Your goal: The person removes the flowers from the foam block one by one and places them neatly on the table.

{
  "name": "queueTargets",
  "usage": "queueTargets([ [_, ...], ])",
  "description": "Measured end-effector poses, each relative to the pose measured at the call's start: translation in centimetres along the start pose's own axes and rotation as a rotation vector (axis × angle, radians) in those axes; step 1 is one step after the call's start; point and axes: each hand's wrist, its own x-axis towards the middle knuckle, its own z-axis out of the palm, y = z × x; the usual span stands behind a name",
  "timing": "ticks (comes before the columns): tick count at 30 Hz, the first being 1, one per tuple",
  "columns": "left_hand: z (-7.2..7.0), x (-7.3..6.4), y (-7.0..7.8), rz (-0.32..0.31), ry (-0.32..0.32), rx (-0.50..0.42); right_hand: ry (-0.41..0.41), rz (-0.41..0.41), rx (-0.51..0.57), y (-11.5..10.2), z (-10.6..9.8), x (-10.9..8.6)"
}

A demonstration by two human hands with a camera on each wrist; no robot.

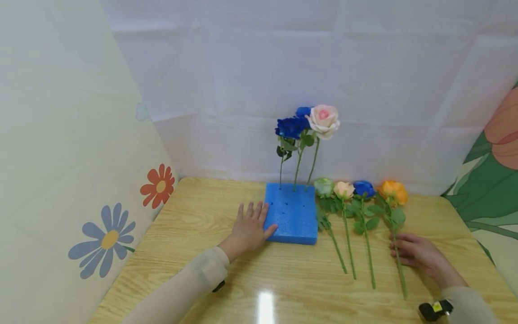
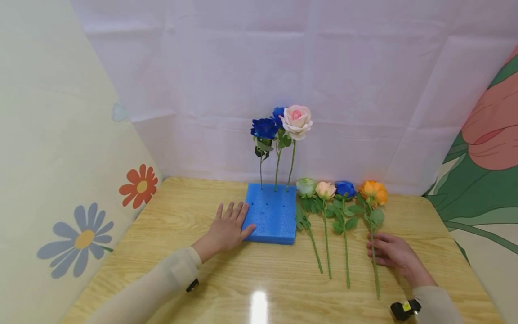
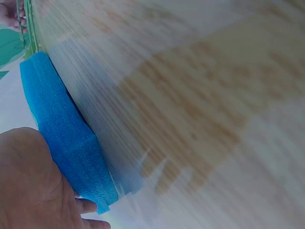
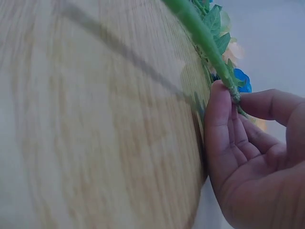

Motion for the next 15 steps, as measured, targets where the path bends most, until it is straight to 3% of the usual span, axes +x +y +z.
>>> queueTargets([
  [15,-0.05,-0.09,0.02,0.002,0.0,0.011,0.025,0.033,-0.022,-0.32,0.47,0.3],
])
